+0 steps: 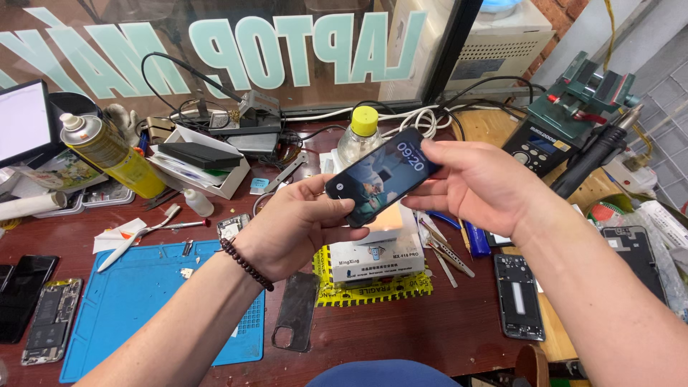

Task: The person handles a smartphone at a repair bench, powering it on and tapping through its screens to test it. They then spray cleaning solution, wipe the phone with a cloth, and use a screwdriver to work on the phone's screws before wiping the device again.

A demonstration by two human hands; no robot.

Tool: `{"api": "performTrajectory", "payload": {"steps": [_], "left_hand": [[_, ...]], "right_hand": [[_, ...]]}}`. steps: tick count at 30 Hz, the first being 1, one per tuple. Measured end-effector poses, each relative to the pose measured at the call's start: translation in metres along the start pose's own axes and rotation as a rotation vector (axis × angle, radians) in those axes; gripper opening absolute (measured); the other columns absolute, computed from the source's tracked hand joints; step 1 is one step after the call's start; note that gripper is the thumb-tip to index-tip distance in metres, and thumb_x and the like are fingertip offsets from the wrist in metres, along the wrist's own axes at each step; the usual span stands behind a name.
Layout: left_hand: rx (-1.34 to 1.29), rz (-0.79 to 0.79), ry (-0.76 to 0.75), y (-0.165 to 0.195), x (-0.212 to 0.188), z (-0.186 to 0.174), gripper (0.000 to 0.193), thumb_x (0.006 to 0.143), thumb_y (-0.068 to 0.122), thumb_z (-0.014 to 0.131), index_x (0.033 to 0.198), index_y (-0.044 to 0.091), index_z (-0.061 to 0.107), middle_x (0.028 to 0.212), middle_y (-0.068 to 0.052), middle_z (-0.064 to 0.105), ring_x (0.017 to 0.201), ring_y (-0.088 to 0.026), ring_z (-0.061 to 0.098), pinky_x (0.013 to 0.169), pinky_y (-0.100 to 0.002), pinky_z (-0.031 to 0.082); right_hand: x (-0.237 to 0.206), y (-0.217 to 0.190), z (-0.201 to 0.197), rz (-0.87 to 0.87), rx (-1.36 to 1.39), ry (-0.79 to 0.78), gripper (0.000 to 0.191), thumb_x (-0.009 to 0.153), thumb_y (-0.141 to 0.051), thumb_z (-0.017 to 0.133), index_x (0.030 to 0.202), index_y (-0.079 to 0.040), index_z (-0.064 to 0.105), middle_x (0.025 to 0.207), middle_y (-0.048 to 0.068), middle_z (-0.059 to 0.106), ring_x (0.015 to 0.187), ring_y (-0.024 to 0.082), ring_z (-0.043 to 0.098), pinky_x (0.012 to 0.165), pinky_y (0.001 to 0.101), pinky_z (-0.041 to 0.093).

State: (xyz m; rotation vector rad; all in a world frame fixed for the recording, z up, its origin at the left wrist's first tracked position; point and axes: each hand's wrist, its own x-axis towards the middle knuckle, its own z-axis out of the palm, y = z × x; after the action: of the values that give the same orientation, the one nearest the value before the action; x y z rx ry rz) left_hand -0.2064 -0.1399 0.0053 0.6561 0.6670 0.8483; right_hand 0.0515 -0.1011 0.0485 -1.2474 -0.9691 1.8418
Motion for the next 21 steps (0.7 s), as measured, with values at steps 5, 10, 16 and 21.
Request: {"api": "performTrajectory", "payload": {"steps": [5, 10, 16, 21], "left_hand": [[-0.014, -0.072, 0.051, 0.001, 0.003, -0.007, 0.023, 0.101, 0.016, 0.056, 0.115, 0.001, 0.067, 0.102, -0.010, 0.074, 0.090, -0.020, 0.074, 0.081, -0.043, 0.064], [-0.045, 0.022, 0.016, -0.007, 0.013, -0.006, 0.026, 0.103, 0.019, 0.055, 0.119, 0.004, 0.067, 0.107, -0.006, 0.076, 0.094, -0.017, 0.071, 0.082, -0.038, 0.060], [-0.056, -0.041, 0.030, -0.016, 0.011, 0.005, 0.029, 0.104, 0.029, 0.052, 0.120, 0.008, 0.065, 0.108, -0.006, 0.074, 0.099, -0.021, 0.070, 0.083, -0.041, 0.057], [-0.140, -0.137, -0.027, -0.009, 0.021, 0.008, 0.047, 0.107, 0.039, 0.037, 0.133, 0.007, 0.059, 0.118, -0.012, 0.072, 0.107, -0.025, 0.070, 0.097, -0.046, 0.055]], "right_hand": [[-0.001, 0.001, 0.000, -0.059, 0.000, -0.044, 0.033, 0.100, -0.023, 0.054, 0.121, -0.001, 0.065, 0.116, 0.013, 0.072, 0.102, 0.023, 0.071, 0.095, 0.0425, 0.058], [-0.004, 0.013, 0.011, 0.011, 0.020, 0.016, 0.033, 0.098, -0.027, 0.058, 0.116, -0.001, 0.066, 0.108, 0.014, 0.075, 0.095, 0.024, 0.072, 0.086, 0.0414, 0.058], [-0.004, 0.027, 0.011, -0.058, -0.072, -0.031, 0.024, 0.095, -0.014, 0.065, 0.114, 0.001, 0.068, 0.105, 0.010, 0.074, 0.089, 0.019, 0.071, 0.082, 0.0375, 0.059], [-0.008, 0.027, 0.016, -0.057, -0.173, -0.133, 0.028, 0.096, -0.015, 0.063, 0.119, 0.001, 0.068, 0.104, 0.006, 0.075, 0.091, 0.014, 0.070, 0.080, 0.0347, 0.058]]}}
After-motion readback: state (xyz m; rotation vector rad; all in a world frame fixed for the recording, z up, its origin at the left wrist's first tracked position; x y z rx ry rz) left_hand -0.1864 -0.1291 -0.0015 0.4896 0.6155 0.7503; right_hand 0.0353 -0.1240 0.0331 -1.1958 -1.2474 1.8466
